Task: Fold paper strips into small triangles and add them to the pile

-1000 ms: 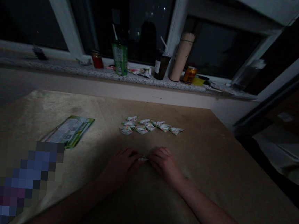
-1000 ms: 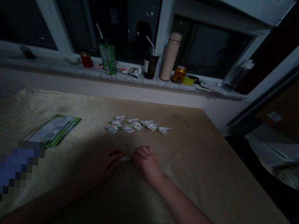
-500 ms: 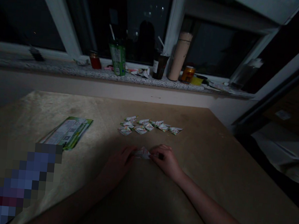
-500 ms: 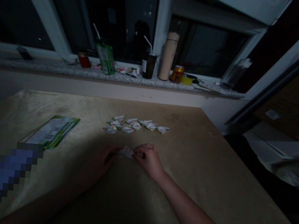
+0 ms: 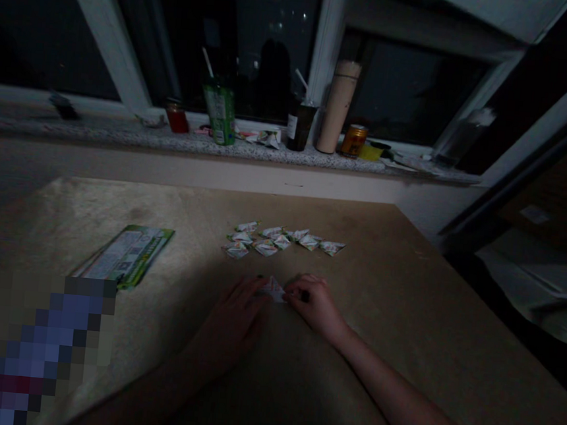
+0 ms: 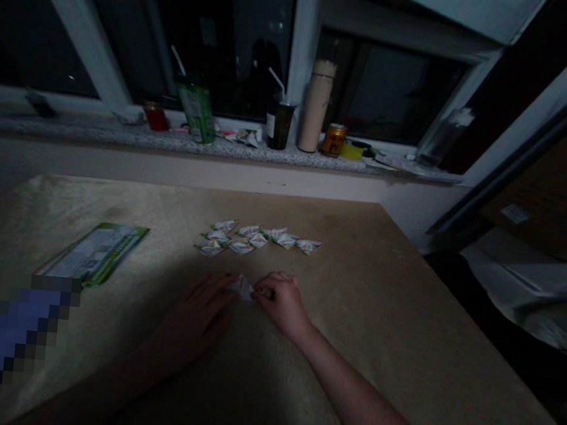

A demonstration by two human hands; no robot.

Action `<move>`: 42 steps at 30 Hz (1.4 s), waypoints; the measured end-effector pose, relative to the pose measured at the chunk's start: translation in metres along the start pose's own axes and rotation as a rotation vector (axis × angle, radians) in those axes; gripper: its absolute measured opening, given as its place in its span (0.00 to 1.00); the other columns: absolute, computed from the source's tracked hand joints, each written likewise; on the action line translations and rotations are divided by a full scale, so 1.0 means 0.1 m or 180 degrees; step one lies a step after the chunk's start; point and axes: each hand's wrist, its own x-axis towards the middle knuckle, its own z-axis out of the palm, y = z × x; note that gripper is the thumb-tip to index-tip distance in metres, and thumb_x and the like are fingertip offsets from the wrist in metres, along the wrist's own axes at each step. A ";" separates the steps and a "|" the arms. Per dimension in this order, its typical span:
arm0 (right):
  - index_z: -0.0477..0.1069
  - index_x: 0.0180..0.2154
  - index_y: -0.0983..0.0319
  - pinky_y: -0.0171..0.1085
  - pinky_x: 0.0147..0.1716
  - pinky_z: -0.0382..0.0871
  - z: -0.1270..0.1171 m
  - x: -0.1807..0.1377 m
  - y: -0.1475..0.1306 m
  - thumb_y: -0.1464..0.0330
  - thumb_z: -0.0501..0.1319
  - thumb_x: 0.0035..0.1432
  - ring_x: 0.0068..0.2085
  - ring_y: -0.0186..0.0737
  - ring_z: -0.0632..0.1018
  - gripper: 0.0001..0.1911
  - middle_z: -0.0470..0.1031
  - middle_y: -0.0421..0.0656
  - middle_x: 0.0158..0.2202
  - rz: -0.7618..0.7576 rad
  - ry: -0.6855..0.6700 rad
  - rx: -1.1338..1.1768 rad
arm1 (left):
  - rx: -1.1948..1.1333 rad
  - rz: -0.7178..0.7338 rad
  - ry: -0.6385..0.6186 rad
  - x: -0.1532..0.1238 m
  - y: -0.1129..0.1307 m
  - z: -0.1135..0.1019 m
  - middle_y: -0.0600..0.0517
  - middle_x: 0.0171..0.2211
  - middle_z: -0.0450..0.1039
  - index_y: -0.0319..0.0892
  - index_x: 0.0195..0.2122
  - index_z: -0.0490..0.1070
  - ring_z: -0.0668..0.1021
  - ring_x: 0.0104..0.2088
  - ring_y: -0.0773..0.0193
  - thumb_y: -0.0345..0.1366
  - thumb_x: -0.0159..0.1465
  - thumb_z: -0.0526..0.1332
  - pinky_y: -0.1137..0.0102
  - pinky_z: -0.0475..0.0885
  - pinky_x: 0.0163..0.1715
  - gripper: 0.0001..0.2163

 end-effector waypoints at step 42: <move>0.67 0.53 0.56 0.52 0.56 0.58 -0.14 -0.40 -0.08 0.68 0.60 0.57 0.57 0.46 0.67 0.21 0.67 0.47 0.56 -0.0170 -0.0248 -0.0561 | -0.0251 0.0134 -0.0767 -0.05 0.13 -0.01 0.46 0.66 0.44 0.45 0.65 0.47 0.50 0.65 0.53 0.50 0.64 0.54 0.56 0.53 0.60 0.32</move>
